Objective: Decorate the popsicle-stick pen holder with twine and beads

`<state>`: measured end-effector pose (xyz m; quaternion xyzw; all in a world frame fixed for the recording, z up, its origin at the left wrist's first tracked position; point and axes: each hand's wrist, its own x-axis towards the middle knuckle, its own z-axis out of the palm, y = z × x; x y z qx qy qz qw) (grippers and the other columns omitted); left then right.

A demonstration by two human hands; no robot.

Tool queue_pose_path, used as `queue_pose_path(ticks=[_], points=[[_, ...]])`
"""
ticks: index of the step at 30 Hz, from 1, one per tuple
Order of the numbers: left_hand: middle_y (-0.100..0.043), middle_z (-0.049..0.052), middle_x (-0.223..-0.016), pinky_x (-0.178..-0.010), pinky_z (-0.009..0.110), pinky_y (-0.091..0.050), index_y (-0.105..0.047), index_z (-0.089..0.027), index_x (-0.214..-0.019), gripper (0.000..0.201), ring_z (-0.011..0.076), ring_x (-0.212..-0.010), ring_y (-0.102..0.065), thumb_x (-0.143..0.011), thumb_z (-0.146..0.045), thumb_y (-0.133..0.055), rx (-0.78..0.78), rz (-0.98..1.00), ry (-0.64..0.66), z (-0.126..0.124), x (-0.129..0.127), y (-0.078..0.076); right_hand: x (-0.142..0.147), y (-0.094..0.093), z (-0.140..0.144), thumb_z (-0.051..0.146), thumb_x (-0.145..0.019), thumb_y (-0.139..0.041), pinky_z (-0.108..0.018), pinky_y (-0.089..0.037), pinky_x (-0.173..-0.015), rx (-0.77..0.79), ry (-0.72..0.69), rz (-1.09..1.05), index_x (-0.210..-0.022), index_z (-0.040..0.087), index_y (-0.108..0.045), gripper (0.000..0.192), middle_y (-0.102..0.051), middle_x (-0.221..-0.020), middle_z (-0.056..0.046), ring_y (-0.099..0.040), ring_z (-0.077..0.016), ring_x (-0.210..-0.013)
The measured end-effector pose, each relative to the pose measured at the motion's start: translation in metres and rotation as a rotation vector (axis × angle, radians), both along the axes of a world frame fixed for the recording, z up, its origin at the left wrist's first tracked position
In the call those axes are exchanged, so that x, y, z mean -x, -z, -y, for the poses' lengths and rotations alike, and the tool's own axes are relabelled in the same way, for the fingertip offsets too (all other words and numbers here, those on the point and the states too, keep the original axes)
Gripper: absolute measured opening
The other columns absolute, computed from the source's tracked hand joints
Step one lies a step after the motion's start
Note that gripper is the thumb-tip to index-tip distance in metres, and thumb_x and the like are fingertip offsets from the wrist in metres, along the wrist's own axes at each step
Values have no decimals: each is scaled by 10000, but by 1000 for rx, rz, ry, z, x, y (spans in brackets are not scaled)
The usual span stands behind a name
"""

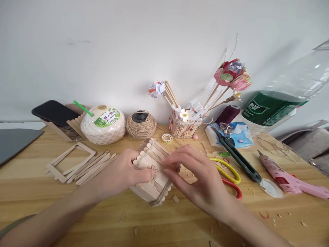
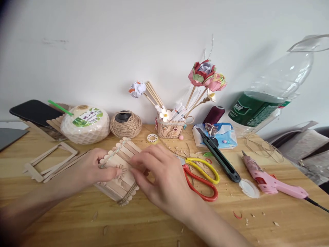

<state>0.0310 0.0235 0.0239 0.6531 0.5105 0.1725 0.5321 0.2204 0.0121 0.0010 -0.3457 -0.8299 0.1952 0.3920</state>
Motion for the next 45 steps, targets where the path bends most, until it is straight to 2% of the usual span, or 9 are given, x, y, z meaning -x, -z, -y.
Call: queue_pose_path(ticks=[4, 13, 18, 29, 37, 42, 45], points=[[-282, -66, -552, -492, 243, -178, -319, -196, -529, 205, 91, -538, -246, -658, -179, -477, -20, 15, 12, 0, 0, -2, 1, 1, -1, 134, -839, -551, -292, -427, -636, -193, -46, 173, -894, 158, -623, 93, -640, -829, -50, -528, -162, -731], [-275, -63, -555, -486, 241, -169, -302, -196, -527, 207, 89, -538, -233, -644, -157, -468, -17, 45, 32, 0, 0, -1, 7, -3, -1, 140, -848, -547, -274, -416, -575, -300, -46, 223, -824, 144, -631, 88, -657, -763, -47, -533, -148, -668], [-280, -64, -551, -482, 237, -176, -310, -195, -525, 205, 89, -534, -231, -643, -164, -475, 4, 66, 25, 0, 2, 1, 8, -5, 1, 135, -857, -528, -275, -417, -571, -289, -46, 212, -817, 155, -626, 108, -651, -737, -44, -528, -148, -650], [-285, -67, -550, -483, 235, -175, -321, -192, -528, 196, 86, -536, -241, -638, -134, -472, 39, 125, 31, 2, 0, -2, 8, -11, 2, 103, -838, -540, -281, -401, -584, -160, -100, 212, -801, 144, -646, 119, -610, -701, -46, -516, -160, -671], [-280, -69, -542, -467, 226, -186, -312, -196, -521, 208, 86, -514, -235, -620, -162, -491, -7, 102, 41, 0, 4, 9, 11, -16, 1, 116, -869, -496, -298, -400, -592, -162, -130, 261, -784, 146, -650, 178, -619, -688, -46, -498, -158, -649], [-366, -58, -495, -521, 248, -296, -372, -206, -488, 228, 121, -527, -366, -637, -331, -492, -2, 39, -138, 5, 5, 5, 10, -16, 0, 106, -865, -501, -289, -380, -591, -176, -141, 285, -759, 130, -652, 187, -606, -685, -46, -488, -153, -656], [-390, -52, -489, -544, 262, -324, -374, -210, -469, 265, 133, -534, -401, -643, -386, -471, -11, 48, -185, 9, 3, 1, 10, -17, 0, 110, -874, -486, -284, -370, -581, -186, -144, 304, -748, 138, -642, 203, -593, -675, -39, -470, -147, -640]])
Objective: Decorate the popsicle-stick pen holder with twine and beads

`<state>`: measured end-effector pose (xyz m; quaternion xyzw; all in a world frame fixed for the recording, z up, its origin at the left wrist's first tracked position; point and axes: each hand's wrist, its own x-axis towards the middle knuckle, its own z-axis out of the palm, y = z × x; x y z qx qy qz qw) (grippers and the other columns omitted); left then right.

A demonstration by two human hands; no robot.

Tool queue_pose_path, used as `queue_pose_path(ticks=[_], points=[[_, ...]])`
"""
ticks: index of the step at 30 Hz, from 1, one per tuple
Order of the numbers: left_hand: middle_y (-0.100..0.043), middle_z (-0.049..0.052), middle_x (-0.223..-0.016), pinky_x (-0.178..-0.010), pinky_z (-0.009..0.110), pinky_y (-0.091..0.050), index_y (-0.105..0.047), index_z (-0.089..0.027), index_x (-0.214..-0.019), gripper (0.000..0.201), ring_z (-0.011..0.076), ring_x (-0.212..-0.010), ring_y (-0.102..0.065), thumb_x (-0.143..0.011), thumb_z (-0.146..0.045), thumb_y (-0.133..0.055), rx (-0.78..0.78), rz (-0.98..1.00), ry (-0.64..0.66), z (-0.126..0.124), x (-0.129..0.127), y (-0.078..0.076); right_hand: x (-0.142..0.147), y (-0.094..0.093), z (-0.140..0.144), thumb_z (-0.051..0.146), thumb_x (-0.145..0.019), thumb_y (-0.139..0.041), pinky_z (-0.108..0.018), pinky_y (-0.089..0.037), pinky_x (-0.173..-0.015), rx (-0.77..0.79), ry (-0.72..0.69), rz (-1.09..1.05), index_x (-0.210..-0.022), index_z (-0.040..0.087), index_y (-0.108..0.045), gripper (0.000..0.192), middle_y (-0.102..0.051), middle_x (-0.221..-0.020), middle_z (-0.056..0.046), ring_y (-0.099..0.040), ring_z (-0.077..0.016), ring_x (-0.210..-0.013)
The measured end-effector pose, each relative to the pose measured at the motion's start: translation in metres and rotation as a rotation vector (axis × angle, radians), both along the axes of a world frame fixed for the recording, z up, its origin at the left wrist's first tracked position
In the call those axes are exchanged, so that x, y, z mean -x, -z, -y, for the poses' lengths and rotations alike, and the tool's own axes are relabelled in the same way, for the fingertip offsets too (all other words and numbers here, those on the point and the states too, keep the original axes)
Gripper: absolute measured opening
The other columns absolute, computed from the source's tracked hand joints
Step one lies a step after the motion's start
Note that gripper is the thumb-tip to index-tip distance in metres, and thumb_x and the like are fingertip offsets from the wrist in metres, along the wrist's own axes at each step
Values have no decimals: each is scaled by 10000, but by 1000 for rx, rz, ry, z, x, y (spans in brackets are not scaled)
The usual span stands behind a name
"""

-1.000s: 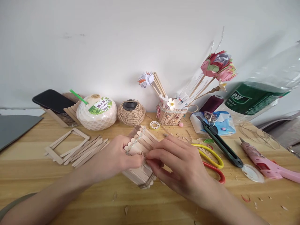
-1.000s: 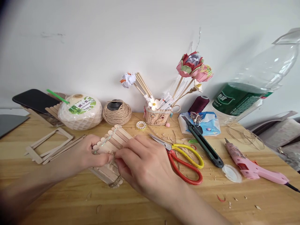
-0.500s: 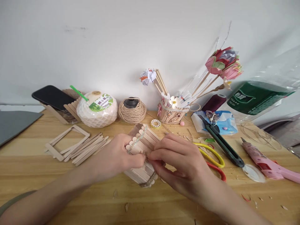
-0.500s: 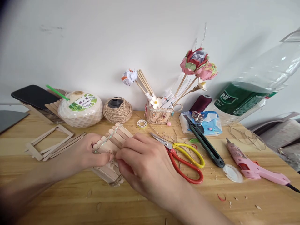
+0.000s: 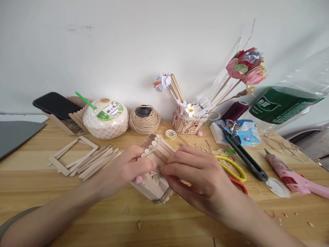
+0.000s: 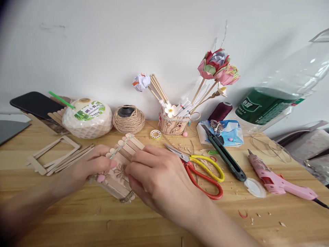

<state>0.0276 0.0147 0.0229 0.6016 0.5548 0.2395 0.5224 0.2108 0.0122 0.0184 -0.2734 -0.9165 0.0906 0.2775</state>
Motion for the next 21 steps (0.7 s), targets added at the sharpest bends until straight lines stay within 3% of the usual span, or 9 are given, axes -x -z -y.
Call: queue_pose_path(ticks=[3, 9, 12, 15, 18, 21], points=[[-377, -55, -517, -532, 260, -327, -374, -212, -489, 276, 128, -532, -408, -667, -404, -462, 3, 25, -14, 0, -1, 0, 0, -2, 0, 110, -877, -484, -287, -367, -583, 5, -13, 7, -743, 127, -640, 207, -589, -679, -44, -465, -146, -633], [-297, -57, -496, -490, 244, -308, -286, -212, -479, 302, 115, -503, -367, -700, -368, -421, 2, 82, 136, -4, 0, 3, -2, -3, -1, 100, -882, -471, -284, -376, -576, 16, -42, 8, -779, 121, -653, 210, -601, -684, -47, -478, -148, -634], [-278, -60, -506, -488, 242, -331, -287, -214, -481, 313, 116, -500, -364, -684, -387, -450, 12, 100, 109, -5, -1, 3, -3, 1, -2, 97, -880, -479, -284, -397, -575, 1, -59, -17, -796, 113, -660, 201, -616, -688, -54, -494, -148, -635], [-304, -60, -533, -487, 244, -346, -351, -210, -495, 336, 125, -517, -393, -663, -453, -511, 27, 74, 2, -6, -1, 4, -4, 8, -5, 101, -865, -521, -281, -441, -599, 29, -76, -148, -840, 124, -668, 151, -656, -747, -63, -547, -152, -672], [-342, -55, -538, -494, 237, -343, -395, -199, -500, 361, 123, -529, -394, -688, -480, -521, 20, 91, -9, -9, 1, 7, -8, 15, -11, 120, -827, -595, -261, -483, -650, 280, -27, -412, -854, 175, -667, 95, -678, -811, -40, -604, -142, -734], [-372, -49, -520, -495, 234, -334, -398, -192, -485, 386, 116, -514, -394, -742, -470, -475, 18, 145, 21, -11, 3, 11, -14, 20, -18, 217, -819, -624, -238, -482, -632, 617, 128, -729, -783, 202, -635, 40, -637, -731, 4, -593, -119, -682]])
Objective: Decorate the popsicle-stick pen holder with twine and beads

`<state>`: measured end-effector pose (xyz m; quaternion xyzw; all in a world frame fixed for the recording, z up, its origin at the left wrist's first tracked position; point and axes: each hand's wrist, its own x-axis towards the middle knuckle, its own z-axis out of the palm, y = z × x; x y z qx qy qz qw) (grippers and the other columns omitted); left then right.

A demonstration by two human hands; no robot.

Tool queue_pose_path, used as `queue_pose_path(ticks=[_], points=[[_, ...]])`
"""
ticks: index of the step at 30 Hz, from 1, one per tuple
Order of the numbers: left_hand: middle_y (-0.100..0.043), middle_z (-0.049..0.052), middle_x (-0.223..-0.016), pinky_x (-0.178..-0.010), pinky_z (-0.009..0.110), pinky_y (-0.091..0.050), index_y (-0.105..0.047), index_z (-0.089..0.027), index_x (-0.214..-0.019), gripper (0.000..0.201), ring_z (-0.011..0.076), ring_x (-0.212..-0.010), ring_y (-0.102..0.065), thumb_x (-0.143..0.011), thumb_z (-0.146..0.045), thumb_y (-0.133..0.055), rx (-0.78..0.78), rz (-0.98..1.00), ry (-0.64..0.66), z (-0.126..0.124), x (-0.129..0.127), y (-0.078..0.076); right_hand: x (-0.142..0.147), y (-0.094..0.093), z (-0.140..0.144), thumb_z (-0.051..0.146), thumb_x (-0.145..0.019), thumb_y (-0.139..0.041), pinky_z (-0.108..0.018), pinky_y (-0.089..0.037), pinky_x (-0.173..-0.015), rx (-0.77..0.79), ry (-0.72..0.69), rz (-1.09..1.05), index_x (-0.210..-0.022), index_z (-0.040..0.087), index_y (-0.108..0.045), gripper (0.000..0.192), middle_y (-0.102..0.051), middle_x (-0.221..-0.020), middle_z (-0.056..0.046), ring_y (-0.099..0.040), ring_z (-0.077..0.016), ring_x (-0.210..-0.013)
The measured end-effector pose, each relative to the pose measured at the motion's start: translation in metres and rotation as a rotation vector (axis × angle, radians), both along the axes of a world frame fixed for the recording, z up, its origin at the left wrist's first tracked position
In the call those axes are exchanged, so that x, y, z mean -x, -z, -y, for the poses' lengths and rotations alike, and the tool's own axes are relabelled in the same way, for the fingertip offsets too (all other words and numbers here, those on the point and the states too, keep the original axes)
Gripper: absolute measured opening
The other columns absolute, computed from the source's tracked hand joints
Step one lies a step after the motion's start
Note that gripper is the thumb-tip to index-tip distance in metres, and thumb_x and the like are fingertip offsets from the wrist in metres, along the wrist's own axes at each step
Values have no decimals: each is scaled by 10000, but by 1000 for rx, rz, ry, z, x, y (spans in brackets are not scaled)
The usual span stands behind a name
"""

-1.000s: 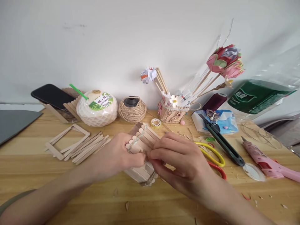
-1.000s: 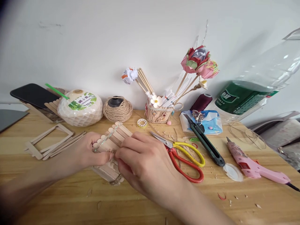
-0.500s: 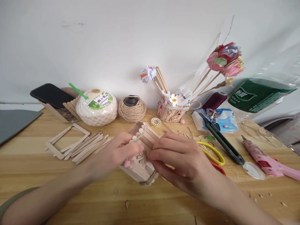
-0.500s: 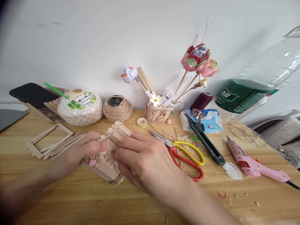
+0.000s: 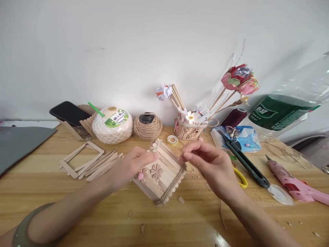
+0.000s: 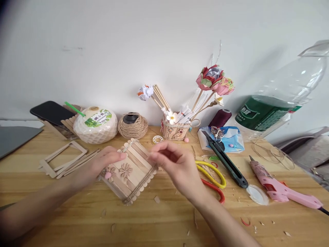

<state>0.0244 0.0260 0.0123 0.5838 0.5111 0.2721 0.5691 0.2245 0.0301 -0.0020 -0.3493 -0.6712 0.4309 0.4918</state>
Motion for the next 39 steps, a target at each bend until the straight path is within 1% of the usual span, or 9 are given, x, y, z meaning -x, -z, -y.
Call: queue_pose_path(ticks=[2, 4, 6, 12, 17, 23, 30, 35, 39], points=[[-362, -50, -521, -488, 234, -333, -378, -195, -481, 394, 115, -510, -397, -742, -474, -477, 10, 11, -2, -1, 0, 1, -2, 3, -2, 272, -808, -631, -230, -463, -617, 133, 54, -142, -745, 204, -594, 99, -594, -715, 18, -562, -111, -671], [-334, -55, -527, -482, 232, -334, -357, -200, -480, 397, 117, -516, -396, -724, -482, -493, 19, 1, -6, -1, 0, 1, -1, 5, -1, 281, -783, -652, -222, -430, -586, 171, 51, -171, -690, 199, -532, 173, -545, -698, 29, -514, -103, -648], [-321, -58, -529, -480, 234, -337, -359, -202, -483, 392, 118, -516, -393, -701, -490, -510, 22, -33, -16, -1, -1, -1, 2, 6, 3, 260, -778, -652, -222, -389, -552, 147, 29, -90, -657, 197, -477, 222, -497, -666, 41, -458, -95, -610], [-407, -56, -506, -480, 227, -329, -479, -183, -532, 275, 107, -496, -382, -676, -407, -547, 1, -135, 79, 0, -2, -7, 12, -1, 16, 185, -784, -595, -258, -372, -598, -6, 33, 188, -744, 197, -497, 106, -488, -703, 32, -443, -114, -645], [-368, -48, -520, -494, 232, -403, -370, -208, -474, 371, 130, -526, -433, -692, -483, -493, -22, -63, -8, 6, -4, -6, 20, -3, 19, 241, -737, -637, -251, -324, -539, 68, 54, 317, -712, 208, -440, 201, -418, -653, 47, -390, -118, -594], [-305, -51, -494, -481, 239, -432, -301, -225, -472, 387, 137, -500, -422, -724, -490, -429, -56, -65, 5, 14, -9, -10, 26, -7, 23, 213, -698, -599, -266, -318, -576, 166, 121, 373, -714, 217, -408, 191, -385, -685, 36, -396, -144, -636], [-309, -41, -517, -489, 233, -431, -301, -222, -478, 382, 153, -554, -435, -720, -478, -448, -24, -83, -106, 23, -14, -12, 27, -16, 26, 193, -664, -576, -275, -315, -591, 288, 100, 370, -697, 219, -387, 194, -378, -679, 35, -395, -155, -660], [-279, -46, -559, -509, 218, -434, -315, -218, -523, 355, 137, -572, -370, -743, -471, -433, 9, -60, -7, 21, -13, -9, 28, -13, 24, 199, -642, -569, -256, -284, -553, 288, 90, 320, -659, 217, -358, 212, -361, -644, 50, -348, -132, -612], [-268, -50, -556, -460, 200, -370, -306, -212, -534, 365, 118, -538, -325, -785, -459, -403, -15, -30, 44, 19, -11, -6, 28, -11, 22, 164, -610, -524, -235, -255, -513, 294, 74, 257, -644, 216, -335, 200, -343, -614, 63, -301, -108, -570]])
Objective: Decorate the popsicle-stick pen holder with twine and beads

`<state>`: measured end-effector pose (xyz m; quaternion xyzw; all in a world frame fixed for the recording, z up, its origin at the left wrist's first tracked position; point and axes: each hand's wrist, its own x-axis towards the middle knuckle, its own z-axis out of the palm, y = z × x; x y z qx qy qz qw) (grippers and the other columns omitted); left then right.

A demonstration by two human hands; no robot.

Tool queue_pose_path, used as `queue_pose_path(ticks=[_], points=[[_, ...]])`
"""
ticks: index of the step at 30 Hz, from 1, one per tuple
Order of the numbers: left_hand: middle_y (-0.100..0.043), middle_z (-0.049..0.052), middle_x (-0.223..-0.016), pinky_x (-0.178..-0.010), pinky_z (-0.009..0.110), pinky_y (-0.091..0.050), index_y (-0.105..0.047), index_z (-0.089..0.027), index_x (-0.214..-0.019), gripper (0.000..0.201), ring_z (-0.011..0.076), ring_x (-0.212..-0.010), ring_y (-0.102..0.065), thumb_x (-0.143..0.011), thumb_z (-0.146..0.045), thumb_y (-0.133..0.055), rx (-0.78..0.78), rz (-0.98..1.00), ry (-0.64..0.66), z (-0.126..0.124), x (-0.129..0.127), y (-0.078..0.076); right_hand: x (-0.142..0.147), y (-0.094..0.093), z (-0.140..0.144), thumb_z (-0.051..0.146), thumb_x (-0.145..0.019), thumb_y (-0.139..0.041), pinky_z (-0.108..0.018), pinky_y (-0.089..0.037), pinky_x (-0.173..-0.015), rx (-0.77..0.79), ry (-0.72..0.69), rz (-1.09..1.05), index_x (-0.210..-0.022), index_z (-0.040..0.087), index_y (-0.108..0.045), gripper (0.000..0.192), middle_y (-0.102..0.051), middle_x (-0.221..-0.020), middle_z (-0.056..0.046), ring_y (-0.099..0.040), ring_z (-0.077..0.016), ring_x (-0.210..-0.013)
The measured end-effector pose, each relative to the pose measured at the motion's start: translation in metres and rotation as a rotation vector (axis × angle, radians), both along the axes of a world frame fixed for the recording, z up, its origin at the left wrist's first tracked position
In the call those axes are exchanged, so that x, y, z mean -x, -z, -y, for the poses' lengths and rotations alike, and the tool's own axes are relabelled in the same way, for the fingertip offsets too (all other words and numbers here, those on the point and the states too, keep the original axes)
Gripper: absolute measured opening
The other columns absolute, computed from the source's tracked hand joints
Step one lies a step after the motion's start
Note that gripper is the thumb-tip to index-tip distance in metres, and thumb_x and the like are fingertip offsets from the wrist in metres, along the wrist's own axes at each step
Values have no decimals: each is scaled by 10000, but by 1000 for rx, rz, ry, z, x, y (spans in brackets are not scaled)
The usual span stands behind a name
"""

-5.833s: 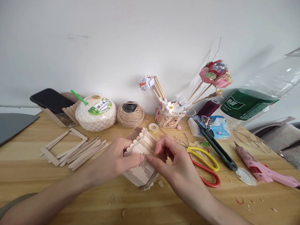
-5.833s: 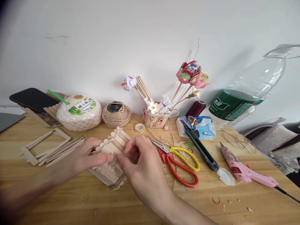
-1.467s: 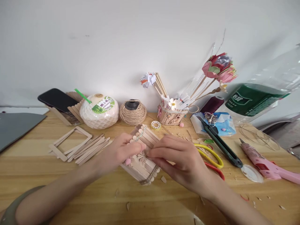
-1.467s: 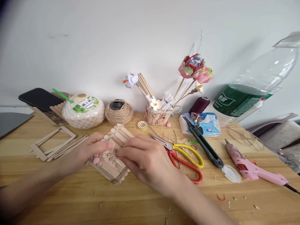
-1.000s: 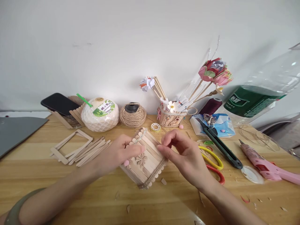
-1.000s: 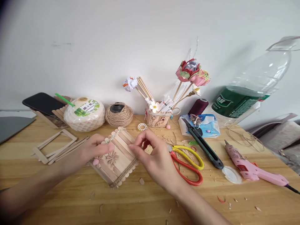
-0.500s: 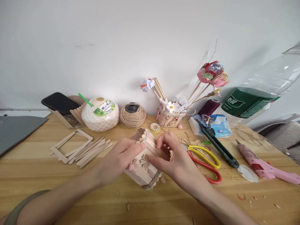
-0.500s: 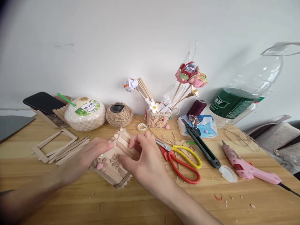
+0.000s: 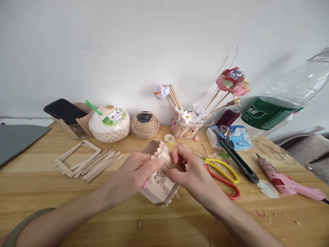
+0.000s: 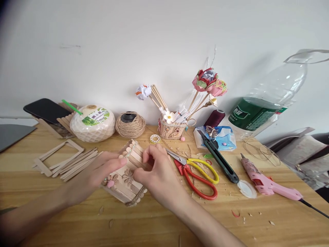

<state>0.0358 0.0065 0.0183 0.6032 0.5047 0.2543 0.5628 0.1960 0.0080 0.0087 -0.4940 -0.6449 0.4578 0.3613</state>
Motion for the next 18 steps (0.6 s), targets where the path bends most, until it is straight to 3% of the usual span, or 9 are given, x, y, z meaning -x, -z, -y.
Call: queue_pose_path(ticks=[5, 10, 14, 18], points=[[-316, -50, -504, -465, 231, -339, -298, -216, -511, 398, 123, -499, -379, -785, -481, -410, -24, 6, 4, -3, 2, -1, -3, 1, -6, 123, -541, -471, -226, -252, -497, 12, -27, -73, -650, 212, -368, 175, -336, -603, 71, -304, -97, -556], [-351, -43, -498, -472, 236, -343, -331, -210, -462, 414, 128, -507, -379, -751, -483, -447, 3, 40, -57, -8, 3, -3, -21, 7, -15, 135, -645, -488, -247, -348, -562, -68, 44, -246, -758, 195, -526, 134, -489, -704, 22, -449, -127, -655], [-369, -41, -492, -464, 232, -332, -366, -200, -454, 429, 119, -494, -361, -759, -489, -448, -1, 82, -75, -10, 4, -2, -34, 6, -13, 77, -753, -396, -259, -359, -544, -364, 78, -185, -632, 205, -535, 224, -479, -586, 25, -442, -122, -572], [-389, -38, -494, -481, 230, -362, -377, -201, -466, 411, 123, -503, -392, -782, -456, -438, 1, 79, -11, -12, 7, 0, -31, -1, -6, 90, -820, -488, -276, -432, -591, -717, -178, 165, -835, 193, -618, 166, -570, -738, -18, -520, -140, -661]])
